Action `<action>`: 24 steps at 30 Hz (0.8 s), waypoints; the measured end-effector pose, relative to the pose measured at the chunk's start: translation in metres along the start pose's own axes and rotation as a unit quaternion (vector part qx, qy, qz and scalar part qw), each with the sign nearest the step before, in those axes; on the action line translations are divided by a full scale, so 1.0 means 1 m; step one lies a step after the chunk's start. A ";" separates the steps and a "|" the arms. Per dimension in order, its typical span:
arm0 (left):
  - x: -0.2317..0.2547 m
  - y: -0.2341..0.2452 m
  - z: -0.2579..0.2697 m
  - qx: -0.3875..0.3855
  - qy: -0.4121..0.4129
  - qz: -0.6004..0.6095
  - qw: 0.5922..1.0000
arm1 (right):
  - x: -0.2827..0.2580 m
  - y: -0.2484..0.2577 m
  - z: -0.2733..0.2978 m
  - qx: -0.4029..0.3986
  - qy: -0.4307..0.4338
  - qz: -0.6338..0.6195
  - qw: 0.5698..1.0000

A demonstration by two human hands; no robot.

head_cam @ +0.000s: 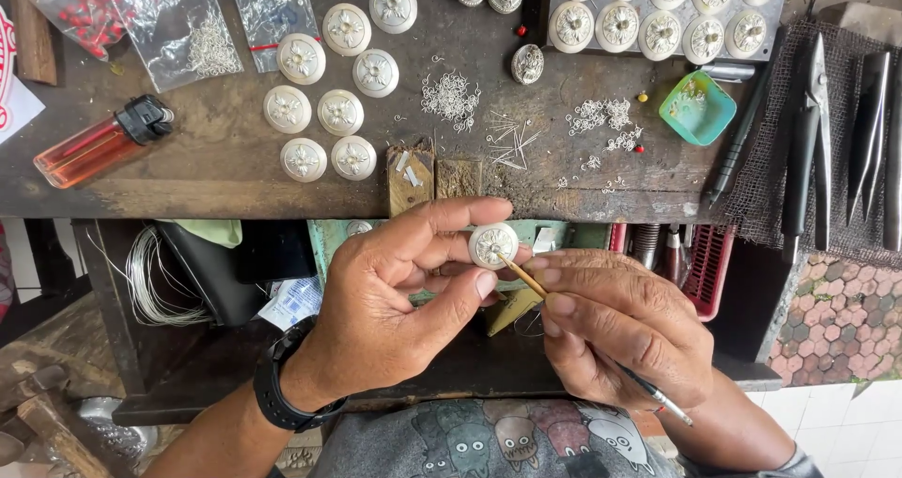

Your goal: Using tweezers and a stylus to precisely place tiny silver decorative elements onto a circular jewelry base at a workbench.

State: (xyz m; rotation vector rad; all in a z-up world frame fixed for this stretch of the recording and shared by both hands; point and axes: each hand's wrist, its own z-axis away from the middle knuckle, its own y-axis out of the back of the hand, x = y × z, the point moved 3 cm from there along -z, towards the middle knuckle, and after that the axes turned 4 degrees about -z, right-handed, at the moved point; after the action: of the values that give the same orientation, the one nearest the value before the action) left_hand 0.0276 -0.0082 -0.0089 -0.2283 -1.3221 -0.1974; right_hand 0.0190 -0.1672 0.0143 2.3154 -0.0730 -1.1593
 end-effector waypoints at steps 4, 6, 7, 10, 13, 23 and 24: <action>0.002 0.000 -0.001 -0.005 -0.021 0.005 1.000 | 0.000 0.001 0.003 -0.001 -0.003 -0.006 1.000; 0.003 0.000 -0.001 -0.010 -0.017 0.009 1.000 | -0.001 0.001 0.005 -0.001 -0.017 0.017 1.000; 0.003 0.000 -0.001 -0.009 -0.017 0.009 1.000 | -0.001 0.002 0.005 -0.001 -0.017 0.017 1.000; 0.002 0.000 -0.001 -0.010 -0.009 0.009 1.000 | 0.000 0.002 0.006 -0.023 -0.014 0.012 1.000; 0.002 0.000 -0.001 -0.012 -0.009 0.010 1.000 | 0.001 0.003 0.007 -0.016 -0.009 0.006 1.000; 0.003 0.000 -0.001 -0.008 -0.001 0.007 1.000 | 0.002 0.003 0.007 -0.035 0.009 -0.018 0.999; 0.004 0.001 -0.001 -0.009 -0.005 0.007 1.000 | 0.002 0.003 0.007 -0.026 0.011 -0.023 0.999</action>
State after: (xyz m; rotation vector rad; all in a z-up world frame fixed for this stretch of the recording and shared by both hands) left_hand 0.0295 -0.0079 -0.0056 -0.2545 -1.3285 -0.1974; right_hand 0.0156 -0.1733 0.0113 2.2934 0.0177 -1.1442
